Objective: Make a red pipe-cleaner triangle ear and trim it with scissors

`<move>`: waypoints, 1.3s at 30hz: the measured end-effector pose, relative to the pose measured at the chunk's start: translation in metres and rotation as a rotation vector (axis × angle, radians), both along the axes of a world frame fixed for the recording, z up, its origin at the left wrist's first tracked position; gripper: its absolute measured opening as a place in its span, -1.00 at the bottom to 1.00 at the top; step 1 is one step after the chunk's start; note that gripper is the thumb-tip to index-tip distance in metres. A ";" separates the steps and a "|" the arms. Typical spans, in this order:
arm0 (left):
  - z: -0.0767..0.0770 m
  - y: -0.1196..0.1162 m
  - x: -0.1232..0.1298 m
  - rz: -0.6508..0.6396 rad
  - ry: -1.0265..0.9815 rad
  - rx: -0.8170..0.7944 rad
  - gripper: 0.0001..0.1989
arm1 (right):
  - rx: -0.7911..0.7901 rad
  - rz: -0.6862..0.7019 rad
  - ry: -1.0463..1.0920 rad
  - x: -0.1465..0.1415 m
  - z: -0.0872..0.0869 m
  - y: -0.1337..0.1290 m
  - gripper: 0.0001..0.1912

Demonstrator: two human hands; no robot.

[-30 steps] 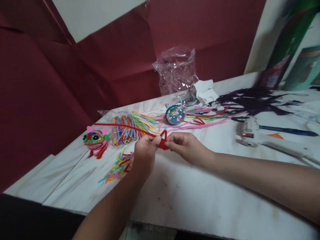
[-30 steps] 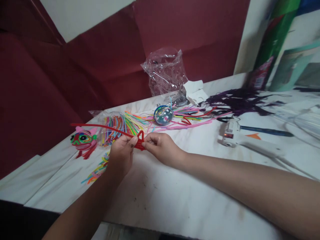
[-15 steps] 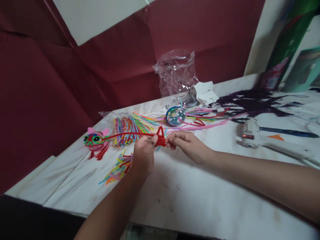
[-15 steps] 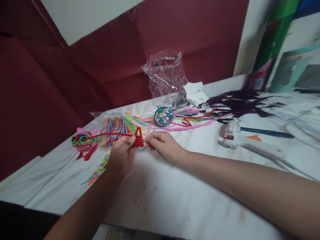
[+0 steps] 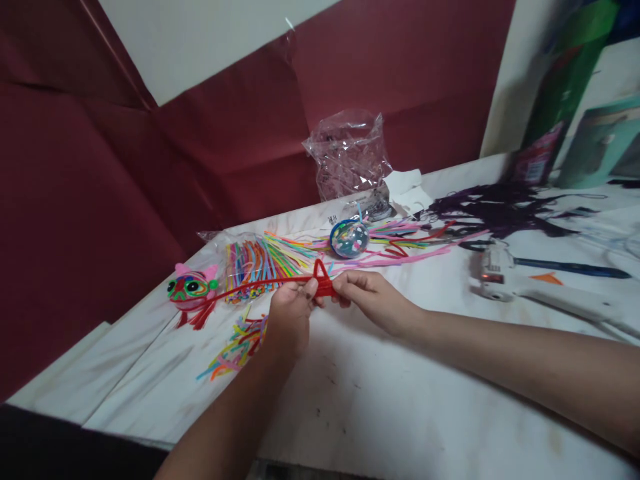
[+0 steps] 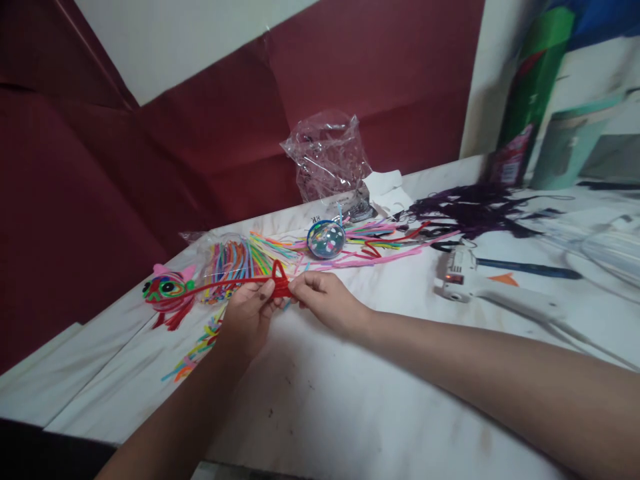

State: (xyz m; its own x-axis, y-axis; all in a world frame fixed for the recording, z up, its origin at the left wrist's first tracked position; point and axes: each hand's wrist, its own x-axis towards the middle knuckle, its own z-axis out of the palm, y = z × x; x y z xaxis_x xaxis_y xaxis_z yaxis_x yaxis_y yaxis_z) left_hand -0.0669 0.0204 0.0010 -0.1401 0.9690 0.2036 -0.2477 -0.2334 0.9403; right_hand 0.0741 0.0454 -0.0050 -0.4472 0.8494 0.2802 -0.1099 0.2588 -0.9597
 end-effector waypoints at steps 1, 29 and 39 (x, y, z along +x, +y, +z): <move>0.000 -0.001 0.001 -0.002 0.034 0.016 -0.86 | 0.011 0.002 -0.009 0.000 0.000 0.000 -0.79; -0.007 0.000 0.000 -0.051 0.138 0.052 -0.92 | -0.060 0.028 0.117 -0.002 -0.003 0.002 -0.92; -0.006 -0.001 0.000 0.029 0.159 0.018 -0.90 | -0.055 -0.069 0.061 0.001 0.002 0.003 -0.83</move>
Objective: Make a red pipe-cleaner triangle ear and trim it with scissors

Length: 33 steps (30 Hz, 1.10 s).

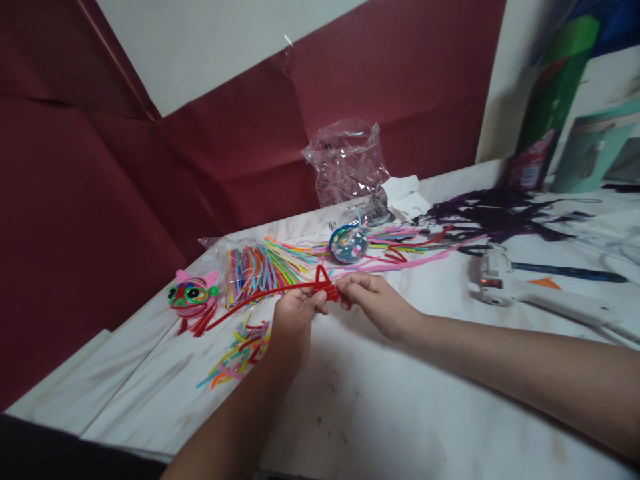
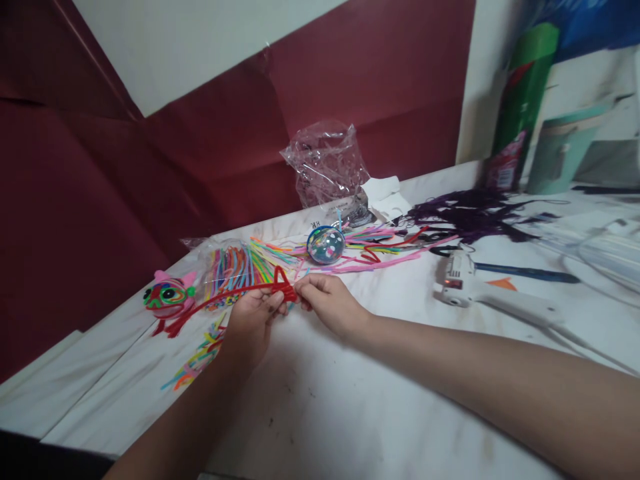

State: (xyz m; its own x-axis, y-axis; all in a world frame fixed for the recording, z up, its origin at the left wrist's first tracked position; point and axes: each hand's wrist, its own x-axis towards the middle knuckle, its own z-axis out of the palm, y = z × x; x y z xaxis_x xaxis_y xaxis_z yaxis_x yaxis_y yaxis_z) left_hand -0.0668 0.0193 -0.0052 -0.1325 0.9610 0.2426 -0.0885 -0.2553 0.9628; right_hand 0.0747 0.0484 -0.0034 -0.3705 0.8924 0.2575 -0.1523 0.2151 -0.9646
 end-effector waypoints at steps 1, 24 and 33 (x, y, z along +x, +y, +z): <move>0.000 0.000 0.000 0.000 0.000 0.000 -0.89 | 0.002 0.000 0.000 0.000 0.000 0.000 -0.83; -0.003 0.001 0.000 -0.032 0.006 0.005 -0.92 | 0.002 0.051 0.034 -0.001 -0.001 -0.002 -0.90; -0.002 0.002 -0.001 0.009 -0.024 -0.011 -0.89 | 0.065 0.078 0.052 -0.001 -0.002 -0.003 -0.94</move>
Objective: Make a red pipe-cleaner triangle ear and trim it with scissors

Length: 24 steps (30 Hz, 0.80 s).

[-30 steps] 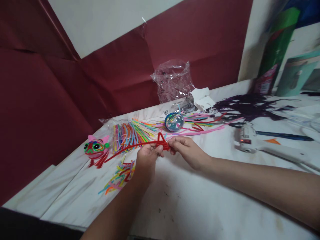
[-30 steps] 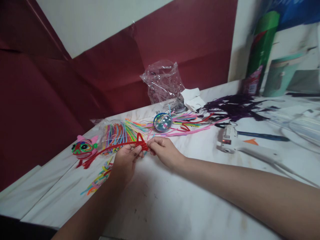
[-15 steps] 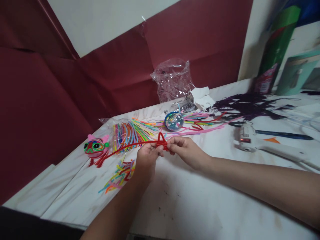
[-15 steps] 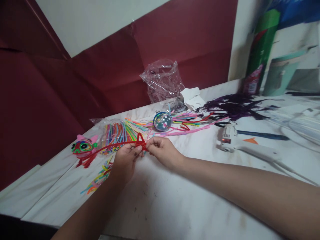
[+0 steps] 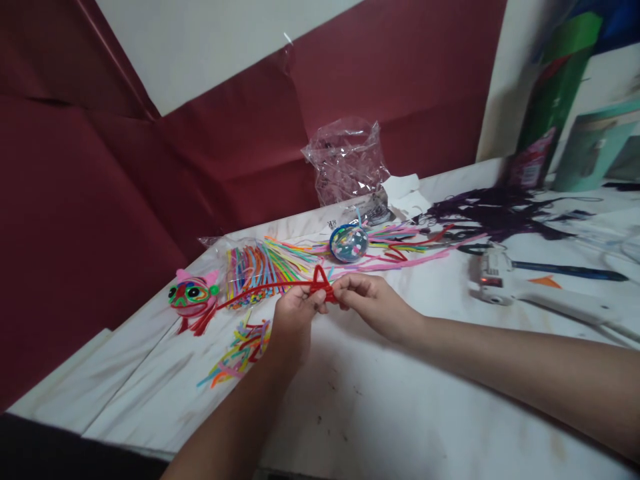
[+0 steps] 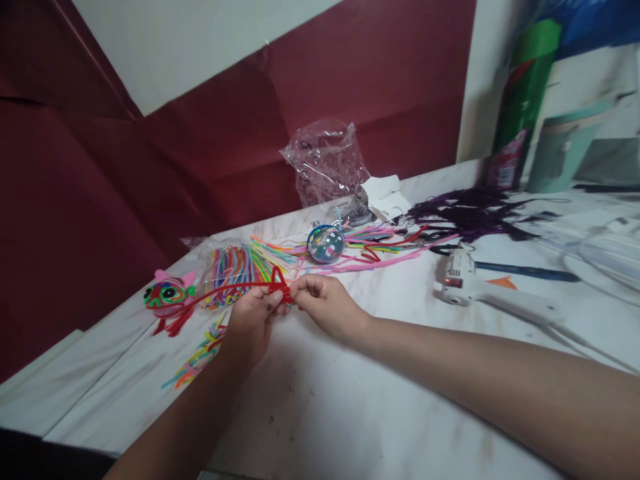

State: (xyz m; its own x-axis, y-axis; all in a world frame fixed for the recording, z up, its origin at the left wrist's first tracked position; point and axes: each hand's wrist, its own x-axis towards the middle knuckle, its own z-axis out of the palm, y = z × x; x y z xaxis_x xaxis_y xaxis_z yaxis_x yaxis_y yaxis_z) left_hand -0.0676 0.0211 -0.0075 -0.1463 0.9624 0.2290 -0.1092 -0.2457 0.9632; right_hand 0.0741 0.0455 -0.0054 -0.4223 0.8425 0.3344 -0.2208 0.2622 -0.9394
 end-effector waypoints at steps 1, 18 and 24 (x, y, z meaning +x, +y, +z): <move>0.000 0.000 0.000 -0.001 -0.004 -0.004 -0.89 | 0.008 -0.003 0.000 0.000 0.000 0.000 -0.93; -0.001 0.002 -0.001 -0.069 0.009 0.000 -0.91 | 0.042 0.068 0.048 -0.001 -0.002 -0.001 -0.88; 0.002 -0.001 0.000 -0.097 -0.019 -0.041 -0.90 | 0.098 0.095 0.043 -0.001 -0.005 0.002 -0.81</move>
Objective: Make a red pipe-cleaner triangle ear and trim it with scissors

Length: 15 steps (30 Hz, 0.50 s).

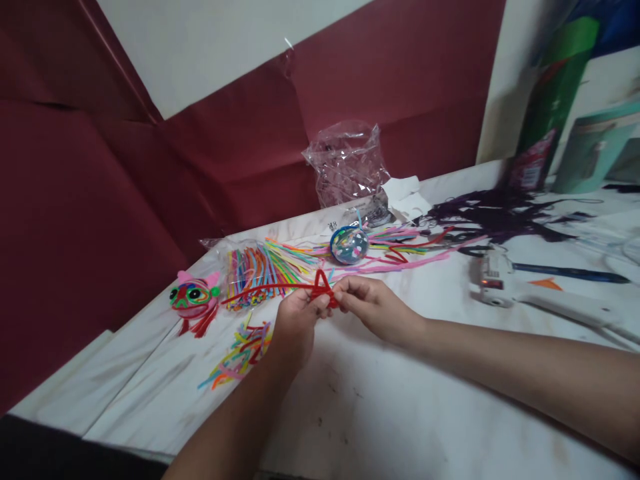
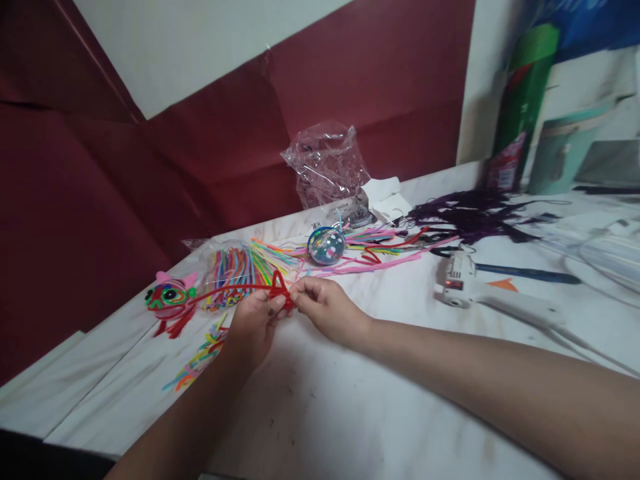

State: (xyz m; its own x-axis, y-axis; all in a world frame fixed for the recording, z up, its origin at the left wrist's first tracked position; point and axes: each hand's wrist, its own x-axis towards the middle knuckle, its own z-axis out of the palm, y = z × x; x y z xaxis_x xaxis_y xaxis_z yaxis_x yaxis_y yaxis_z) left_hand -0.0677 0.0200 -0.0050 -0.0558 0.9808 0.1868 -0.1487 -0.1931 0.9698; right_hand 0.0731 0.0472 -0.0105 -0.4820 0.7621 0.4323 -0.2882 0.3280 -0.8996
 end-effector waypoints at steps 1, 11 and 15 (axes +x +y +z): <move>0.001 -0.001 0.000 -0.008 -0.011 -0.012 -0.90 | 0.015 -0.008 -0.014 0.000 0.000 0.001 -0.80; 0.004 -0.003 0.002 -0.050 -0.011 0.025 -0.93 | 0.066 -0.036 -0.062 0.001 -0.001 -0.001 -0.76; 0.007 -0.004 0.004 -0.030 -0.061 0.009 -0.90 | 0.060 -0.124 -0.098 0.000 0.002 -0.003 -0.77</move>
State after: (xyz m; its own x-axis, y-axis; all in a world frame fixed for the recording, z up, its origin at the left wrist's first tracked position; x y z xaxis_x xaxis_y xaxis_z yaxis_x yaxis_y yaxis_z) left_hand -0.0640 0.0164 0.0019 -0.0376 0.9805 0.1930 -0.2137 -0.1965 0.9569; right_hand 0.0736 0.0444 -0.0081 -0.4281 0.7926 0.4343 -0.1535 0.4098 -0.8992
